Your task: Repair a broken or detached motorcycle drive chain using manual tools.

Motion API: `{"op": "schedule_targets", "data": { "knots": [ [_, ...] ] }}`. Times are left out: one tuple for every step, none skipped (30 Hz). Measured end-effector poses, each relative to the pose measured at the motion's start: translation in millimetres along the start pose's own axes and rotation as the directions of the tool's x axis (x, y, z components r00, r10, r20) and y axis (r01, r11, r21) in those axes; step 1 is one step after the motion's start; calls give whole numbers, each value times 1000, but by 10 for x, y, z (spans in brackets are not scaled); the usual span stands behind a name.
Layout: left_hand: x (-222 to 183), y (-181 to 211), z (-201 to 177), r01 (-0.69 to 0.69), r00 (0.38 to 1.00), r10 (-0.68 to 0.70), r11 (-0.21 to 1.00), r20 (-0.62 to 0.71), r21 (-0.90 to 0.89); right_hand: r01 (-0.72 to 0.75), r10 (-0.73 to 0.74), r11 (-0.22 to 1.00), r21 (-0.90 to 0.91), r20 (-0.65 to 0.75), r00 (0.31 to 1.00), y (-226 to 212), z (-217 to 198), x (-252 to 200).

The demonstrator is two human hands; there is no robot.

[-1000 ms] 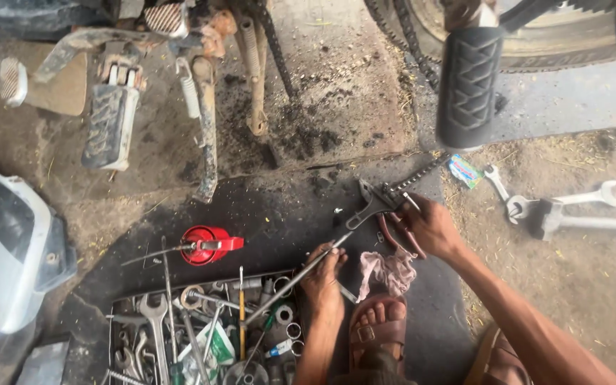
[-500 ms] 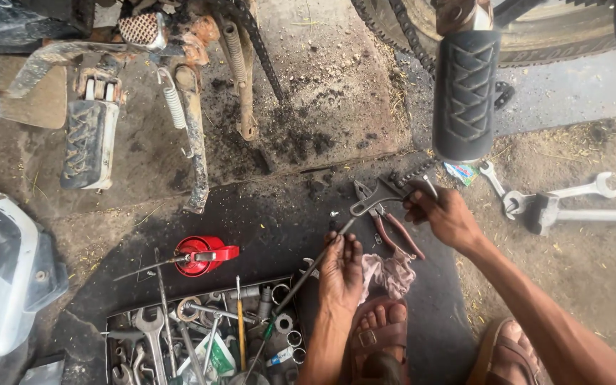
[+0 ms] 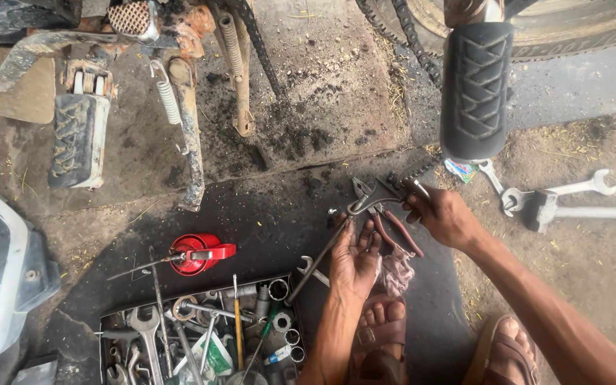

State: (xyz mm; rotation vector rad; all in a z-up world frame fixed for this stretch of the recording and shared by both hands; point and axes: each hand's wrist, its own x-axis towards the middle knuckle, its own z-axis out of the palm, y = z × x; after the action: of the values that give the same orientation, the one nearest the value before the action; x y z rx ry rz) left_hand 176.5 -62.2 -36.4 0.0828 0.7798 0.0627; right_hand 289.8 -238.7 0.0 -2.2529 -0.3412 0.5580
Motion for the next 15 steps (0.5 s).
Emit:
{"op": "schedule_targets", "data": {
  "knots": [
    [-44,19,25,-2,1000,2,1000,0,0,1,-1,1000,1,1,1000,68,27,12],
    [-94,39,45,18,1000,-15,993,-24,119,-17,17,1000,25,5,1000,137,59,15],
    [-142,55,68,40,998,-29,971,-49,235,-35,34,998,49,10,999,208,88,20],
    [-193,77,70,41,998,-30,970,-48,238,-36,35,998,51,7,999,201,86,19],
    [-242,97,73,-61,992,111,829,-58,555,-64,62,991,114,20,998,195,82,20],
    [-293,112,71,-130,969,245,578,-20,806,-95,90,980,176,35,995,195,78,12],
    [-280,141,59,-127,970,242,576,-20,807,-98,93,979,177,32,995,153,62,14],
    [-283,167,33,-217,926,365,291,102,932,-157,149,955,252,50,988,111,54,2],
    [-291,196,6,-266,863,438,-29,252,963,-215,203,922,323,71,977,65,47,-14],
    [-243,260,-2,-269,860,443,-30,254,963,-210,198,922,324,71,978,60,35,-5],
    [-199,327,-7,-349,823,410,-179,392,920,-249,238,890,383,78,968,50,22,2],
    [-155,400,-11,-421,777,355,-322,520,848,-287,277,851,440,87,957,39,12,9],
    [-171,463,15,-421,774,357,-326,523,846,-282,272,851,443,87,958,21,-3,31],
    [-181,496,39,-417,795,322,-326,514,849,-281,279,820,499,80,957,27,-35,19],
    [-184,525,63,-412,815,286,-327,504,851,-278,287,786,552,73,955,39,-69,10]
  ]
}}
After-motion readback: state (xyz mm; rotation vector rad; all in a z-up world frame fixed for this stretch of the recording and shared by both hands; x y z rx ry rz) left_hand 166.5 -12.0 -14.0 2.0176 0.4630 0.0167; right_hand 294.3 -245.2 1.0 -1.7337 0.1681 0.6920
